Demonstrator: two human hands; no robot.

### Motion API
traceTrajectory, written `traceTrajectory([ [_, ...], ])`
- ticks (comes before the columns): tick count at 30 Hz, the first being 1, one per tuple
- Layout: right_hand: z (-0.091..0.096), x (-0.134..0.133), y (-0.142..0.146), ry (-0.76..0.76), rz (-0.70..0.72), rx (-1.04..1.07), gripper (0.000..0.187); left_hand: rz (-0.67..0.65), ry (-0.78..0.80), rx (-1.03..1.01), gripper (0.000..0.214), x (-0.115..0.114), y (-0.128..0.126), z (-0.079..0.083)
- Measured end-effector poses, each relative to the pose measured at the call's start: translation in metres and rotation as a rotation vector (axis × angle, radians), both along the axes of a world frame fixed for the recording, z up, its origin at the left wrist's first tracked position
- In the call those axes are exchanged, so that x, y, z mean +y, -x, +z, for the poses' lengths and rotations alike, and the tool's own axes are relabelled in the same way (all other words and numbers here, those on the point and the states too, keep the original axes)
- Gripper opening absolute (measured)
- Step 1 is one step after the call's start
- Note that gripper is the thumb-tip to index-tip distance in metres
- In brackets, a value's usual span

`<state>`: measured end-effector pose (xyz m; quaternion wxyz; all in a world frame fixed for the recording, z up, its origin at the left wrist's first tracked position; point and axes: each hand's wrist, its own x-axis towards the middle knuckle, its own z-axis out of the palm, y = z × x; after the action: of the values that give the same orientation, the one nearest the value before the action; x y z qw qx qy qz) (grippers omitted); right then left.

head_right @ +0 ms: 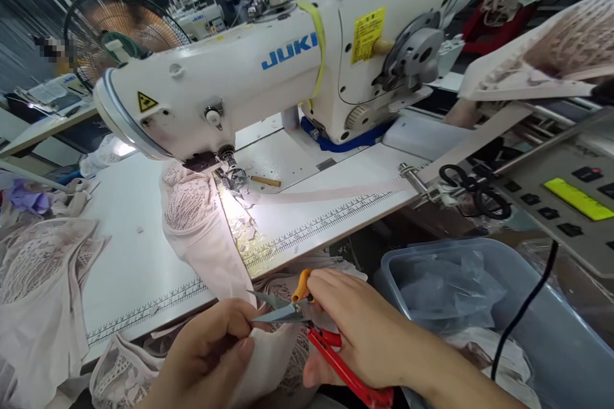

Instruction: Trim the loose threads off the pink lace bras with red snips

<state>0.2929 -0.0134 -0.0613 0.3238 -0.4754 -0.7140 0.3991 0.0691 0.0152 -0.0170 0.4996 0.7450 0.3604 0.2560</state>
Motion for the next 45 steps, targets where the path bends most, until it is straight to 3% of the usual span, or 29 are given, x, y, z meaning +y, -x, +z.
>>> traceTrajectory([
  [6,-0.015,-0.004,0.002,0.069,0.111,-0.281,0.046,0.142,0.070,-0.081,0.022,-0.002,0.007,-0.002],
  [14,-0.021,-0.007,0.006,0.019,0.081,-0.276,0.060,0.217,0.149,-0.087,0.025,-0.001,0.003,0.000],
  [27,-0.032,-0.011,0.007,-0.036,0.061,-0.296,0.032,0.260,0.186,-0.169,0.020,-0.002,0.003,-0.003],
  [36,-0.033,-0.013,0.010,-0.005,0.028,-0.205,0.044,0.310,0.205,-0.154,0.022,-0.004,0.003,-0.005],
  [41,-0.041,-0.015,0.003,0.021,-0.070,-0.007,0.039,0.321,0.275,-0.226,0.027,-0.005,0.004,-0.006],
  [45,-0.033,-0.013,0.003,-0.066,-0.151,0.170,0.037,0.337,0.314,-0.222,0.026,-0.006,0.004,-0.002],
])
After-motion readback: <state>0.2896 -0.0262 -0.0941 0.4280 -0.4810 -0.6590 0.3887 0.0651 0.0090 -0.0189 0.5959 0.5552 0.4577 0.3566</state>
